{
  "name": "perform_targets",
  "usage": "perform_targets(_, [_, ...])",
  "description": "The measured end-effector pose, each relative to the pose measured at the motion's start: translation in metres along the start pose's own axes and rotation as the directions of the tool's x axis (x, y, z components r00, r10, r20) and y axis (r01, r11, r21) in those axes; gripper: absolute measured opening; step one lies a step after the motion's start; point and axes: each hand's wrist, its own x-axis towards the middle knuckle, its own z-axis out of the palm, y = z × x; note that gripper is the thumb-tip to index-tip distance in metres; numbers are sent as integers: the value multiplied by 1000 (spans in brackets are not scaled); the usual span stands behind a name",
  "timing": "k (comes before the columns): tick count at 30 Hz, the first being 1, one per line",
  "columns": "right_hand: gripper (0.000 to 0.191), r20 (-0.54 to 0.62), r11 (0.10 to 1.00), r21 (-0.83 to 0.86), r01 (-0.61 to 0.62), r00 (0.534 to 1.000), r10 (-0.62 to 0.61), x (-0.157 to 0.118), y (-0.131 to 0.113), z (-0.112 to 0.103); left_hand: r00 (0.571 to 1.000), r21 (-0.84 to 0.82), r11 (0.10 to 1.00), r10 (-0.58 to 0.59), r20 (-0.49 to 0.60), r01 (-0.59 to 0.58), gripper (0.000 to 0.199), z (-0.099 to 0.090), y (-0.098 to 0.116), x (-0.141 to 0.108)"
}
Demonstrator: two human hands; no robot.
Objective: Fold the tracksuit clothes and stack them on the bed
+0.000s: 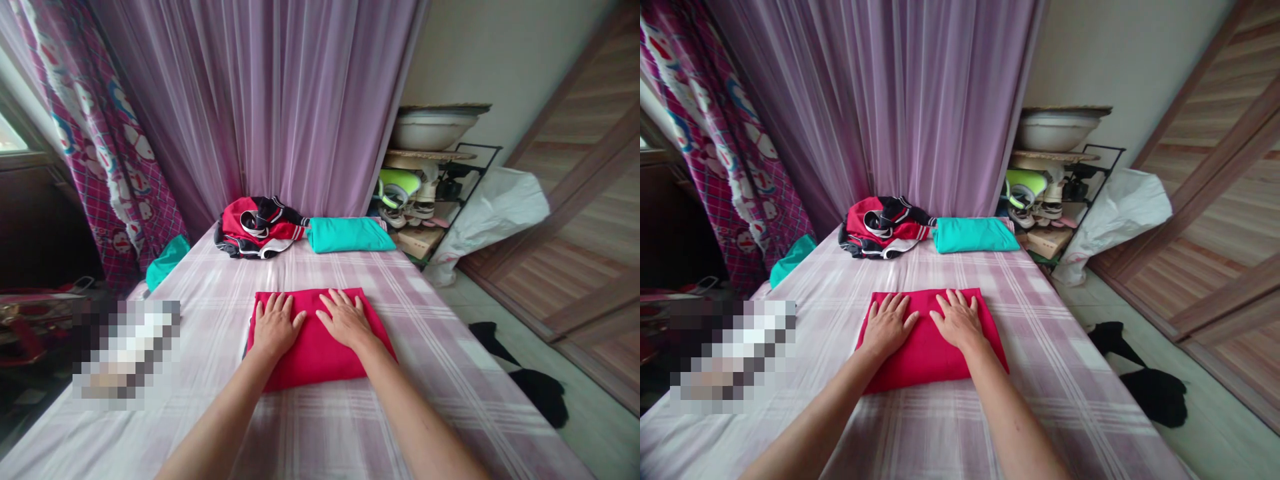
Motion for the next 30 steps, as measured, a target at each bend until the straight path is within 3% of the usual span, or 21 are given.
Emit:
perform_targets(10, [58,-21,1000,-25,-3,1000,2,2,-1,2,999,-40,999,-33,-6,32,55,-6,6,-3])
perform_targets(18, [57,-21,999,-53,-8,1000,7,1,-1,6,998,-77,997,-16,-54,12,54,-7,1,-28])
perform_targets(25, [52,-97,997,-79,-12,995,4,-4,-6,6,995,-97,995,-13,-97,4,52,0,-3,-49])
perform_targets(27, [50,-124,997,-77,0,992,-9,-7,-4,4,992,-122,992,-40,-118,25,52,1,-9,-51])
perform_targets(30, [47,-255,999,-38,-15,967,4,-11,13,-1,976,-244,959,-179,-126,144,54,-2,-28,-46])
